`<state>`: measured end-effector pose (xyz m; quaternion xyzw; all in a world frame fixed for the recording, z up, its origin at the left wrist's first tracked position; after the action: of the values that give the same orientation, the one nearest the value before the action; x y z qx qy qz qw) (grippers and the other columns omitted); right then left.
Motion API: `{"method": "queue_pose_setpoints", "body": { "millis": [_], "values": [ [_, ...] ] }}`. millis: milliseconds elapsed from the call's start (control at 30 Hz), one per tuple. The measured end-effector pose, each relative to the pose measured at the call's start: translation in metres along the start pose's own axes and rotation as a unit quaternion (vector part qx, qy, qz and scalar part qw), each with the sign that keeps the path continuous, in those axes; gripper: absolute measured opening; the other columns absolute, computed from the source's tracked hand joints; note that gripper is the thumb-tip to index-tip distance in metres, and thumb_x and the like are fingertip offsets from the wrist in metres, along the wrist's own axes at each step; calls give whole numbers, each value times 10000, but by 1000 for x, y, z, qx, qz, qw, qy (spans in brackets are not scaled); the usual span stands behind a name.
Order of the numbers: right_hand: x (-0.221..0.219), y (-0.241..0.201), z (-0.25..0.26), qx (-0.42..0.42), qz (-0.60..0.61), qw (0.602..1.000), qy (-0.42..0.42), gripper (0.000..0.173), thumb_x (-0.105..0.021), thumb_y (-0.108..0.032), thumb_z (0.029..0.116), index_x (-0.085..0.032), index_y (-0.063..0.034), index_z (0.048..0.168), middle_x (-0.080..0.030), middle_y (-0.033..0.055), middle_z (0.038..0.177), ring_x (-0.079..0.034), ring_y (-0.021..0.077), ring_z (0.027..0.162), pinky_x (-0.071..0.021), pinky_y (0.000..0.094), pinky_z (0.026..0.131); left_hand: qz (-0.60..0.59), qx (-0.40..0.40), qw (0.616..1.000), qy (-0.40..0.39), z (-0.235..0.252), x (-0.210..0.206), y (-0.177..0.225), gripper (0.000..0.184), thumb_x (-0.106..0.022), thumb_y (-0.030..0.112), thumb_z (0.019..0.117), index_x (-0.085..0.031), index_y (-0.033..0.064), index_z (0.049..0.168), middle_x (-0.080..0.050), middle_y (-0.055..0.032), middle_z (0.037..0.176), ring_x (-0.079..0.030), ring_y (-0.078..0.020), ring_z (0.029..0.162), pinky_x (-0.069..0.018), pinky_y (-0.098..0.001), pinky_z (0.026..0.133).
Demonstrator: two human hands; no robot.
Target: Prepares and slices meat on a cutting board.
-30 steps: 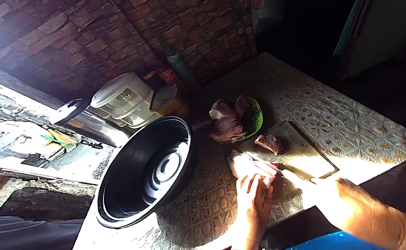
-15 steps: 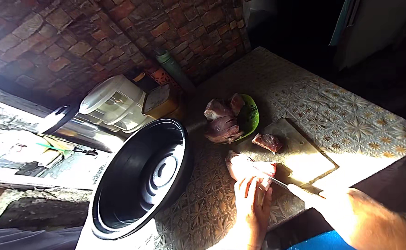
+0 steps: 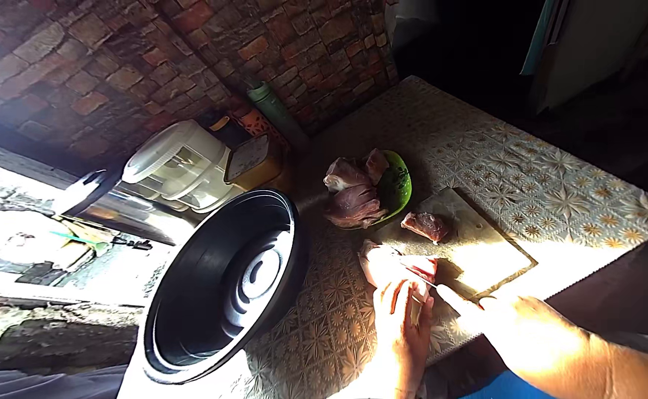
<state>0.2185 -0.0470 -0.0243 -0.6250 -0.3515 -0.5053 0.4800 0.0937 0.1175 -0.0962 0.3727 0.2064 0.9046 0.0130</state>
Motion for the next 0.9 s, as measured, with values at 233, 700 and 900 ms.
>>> {"method": "queue_pose_setpoints", "body": {
  "millis": [233,700,900],
  "values": [
    [9,6,35,-2,101,986,-132,717,-527,-8,973,-317,-200,1631,-682,214,909,-694,427,869,-556,561,732,5,0,1000,6,1,-3,-1,272,-723,300,912,-768,70,1050,-738,-71,1113,-649,-209,1122,-502,-344,1023],
    [30,-16,7,-78,1,968,-241,700,-351,10,1045,-183,-260,1668,-712,219,1029,-706,417,958,-553,519,759,-3,1,1000,13,2,-3,-2,248,-760,260,872,-765,91,1052,-739,-56,1110,-653,-191,1099,-513,-326,992],
    [17,-19,43,-44,-20,984,-174,664,-451,-15,1023,-282,-187,1641,-680,197,902,-690,416,859,-551,514,669,19,20,1000,8,4,-4,2,270,-738,248,838,-778,66,1033,-743,-62,1087,-652,-208,1087,-507,-336,990]
  ]
}}
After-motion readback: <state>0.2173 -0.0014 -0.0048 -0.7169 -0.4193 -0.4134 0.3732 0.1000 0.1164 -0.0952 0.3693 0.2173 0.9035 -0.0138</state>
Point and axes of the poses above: each hand's wrist, its own z-axis towards the middle knuckle, its own x-axis out of the back of the hand, y = z × x, the point moved 1 cm from there along z, towards the middle knuckle
